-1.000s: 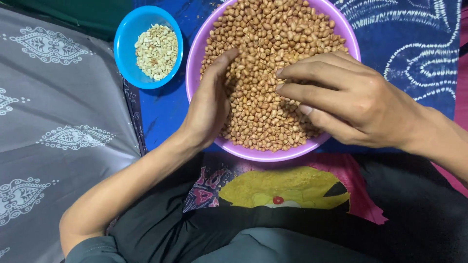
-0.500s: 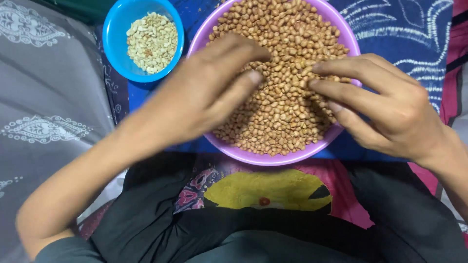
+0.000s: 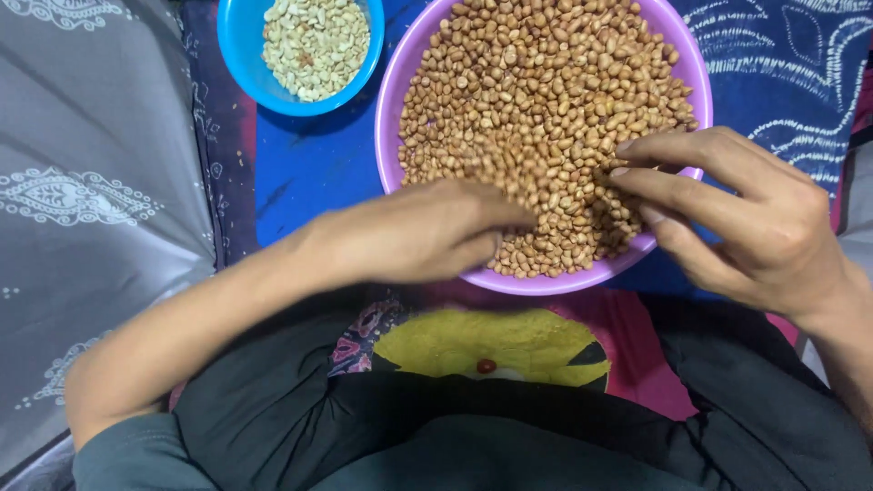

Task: Sorting and inspecting a large bowl of nuts by hand, sifting through them to check for quality.

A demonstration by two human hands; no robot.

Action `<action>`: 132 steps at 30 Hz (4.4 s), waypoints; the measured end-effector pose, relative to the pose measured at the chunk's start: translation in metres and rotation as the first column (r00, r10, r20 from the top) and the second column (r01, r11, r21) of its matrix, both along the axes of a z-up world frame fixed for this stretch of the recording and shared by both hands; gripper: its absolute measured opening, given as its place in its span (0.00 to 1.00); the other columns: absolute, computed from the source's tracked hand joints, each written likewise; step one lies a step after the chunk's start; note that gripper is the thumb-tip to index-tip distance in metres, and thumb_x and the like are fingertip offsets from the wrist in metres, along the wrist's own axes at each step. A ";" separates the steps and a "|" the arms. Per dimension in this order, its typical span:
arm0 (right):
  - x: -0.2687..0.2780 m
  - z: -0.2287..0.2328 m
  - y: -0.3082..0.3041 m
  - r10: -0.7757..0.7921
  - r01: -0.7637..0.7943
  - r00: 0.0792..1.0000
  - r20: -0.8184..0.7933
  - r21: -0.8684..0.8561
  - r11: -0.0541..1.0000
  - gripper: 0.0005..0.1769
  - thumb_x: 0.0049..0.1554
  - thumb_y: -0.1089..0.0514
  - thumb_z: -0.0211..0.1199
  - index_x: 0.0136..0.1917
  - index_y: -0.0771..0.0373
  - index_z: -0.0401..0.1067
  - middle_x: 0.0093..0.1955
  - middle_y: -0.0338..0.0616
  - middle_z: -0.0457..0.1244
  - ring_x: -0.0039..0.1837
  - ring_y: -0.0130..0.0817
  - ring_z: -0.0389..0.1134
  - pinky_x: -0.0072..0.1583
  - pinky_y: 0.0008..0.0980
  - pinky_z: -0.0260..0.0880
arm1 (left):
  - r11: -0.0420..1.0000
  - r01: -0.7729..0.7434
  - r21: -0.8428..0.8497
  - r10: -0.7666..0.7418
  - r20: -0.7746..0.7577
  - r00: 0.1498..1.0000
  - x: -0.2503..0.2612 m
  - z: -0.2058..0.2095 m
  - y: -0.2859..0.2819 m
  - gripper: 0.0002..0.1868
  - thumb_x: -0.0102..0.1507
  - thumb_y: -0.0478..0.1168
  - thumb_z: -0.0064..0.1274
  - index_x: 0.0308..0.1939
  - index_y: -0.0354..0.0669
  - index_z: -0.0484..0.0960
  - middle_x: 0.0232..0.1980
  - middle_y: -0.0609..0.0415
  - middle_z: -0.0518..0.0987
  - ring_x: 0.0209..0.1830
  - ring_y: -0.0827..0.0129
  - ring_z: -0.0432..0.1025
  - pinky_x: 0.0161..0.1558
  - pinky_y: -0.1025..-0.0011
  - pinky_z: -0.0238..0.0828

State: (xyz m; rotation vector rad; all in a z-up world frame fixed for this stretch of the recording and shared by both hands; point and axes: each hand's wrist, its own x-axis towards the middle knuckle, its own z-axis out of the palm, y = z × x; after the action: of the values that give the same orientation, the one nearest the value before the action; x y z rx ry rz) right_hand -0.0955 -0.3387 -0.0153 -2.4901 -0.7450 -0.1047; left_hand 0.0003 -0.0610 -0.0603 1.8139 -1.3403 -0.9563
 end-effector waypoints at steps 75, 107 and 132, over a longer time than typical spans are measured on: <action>0.031 -0.018 0.019 0.174 -0.195 0.970 -0.172 -0.117 0.974 0.17 0.47 0.73 0.63 0.52 0.69 0.77 0.46 0.47 0.65 0.34 0.37 0.67 0.35 0.35 0.73 | 0.946 -0.084 -0.314 0.242 0.509 0.826 -0.003 -0.020 -0.007 0.06 0.62 0.31 0.56 0.42 0.38 0.86 0.39 0.52 0.76 0.34 0.68 0.71 0.32 0.74 0.74; 0.021 -0.096 0.040 -0.084 0.073 0.987 -0.140 -0.076 0.994 0.07 0.59 0.61 0.70 0.41 0.66 0.77 0.36 0.38 0.54 0.32 0.30 0.55 0.33 0.32 0.65 | 0.948 -0.265 -0.173 0.317 0.533 0.785 -0.011 -0.043 -0.014 0.08 0.61 0.36 0.63 0.34 0.34 0.81 0.25 0.55 0.73 0.14 0.68 0.64 0.16 0.70 0.69; 0.034 -0.030 0.032 -0.081 0.232 0.867 -0.493 0.255 0.939 0.07 0.63 0.70 0.61 0.55 0.72 0.75 0.43 0.46 0.69 0.38 0.27 0.67 0.41 0.22 0.68 | 0.858 -0.180 -0.480 0.457 0.556 0.695 -0.017 -0.070 -0.017 0.07 0.67 0.35 0.53 0.33 0.39 0.82 0.29 0.55 0.78 0.19 0.74 0.68 0.17 0.78 0.69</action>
State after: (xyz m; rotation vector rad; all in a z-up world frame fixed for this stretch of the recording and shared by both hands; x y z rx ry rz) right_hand -0.0616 -0.3068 -0.0457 -2.1417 -0.2858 0.3063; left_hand -0.0165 -0.0778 -0.1300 2.0356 -1.3875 0.1957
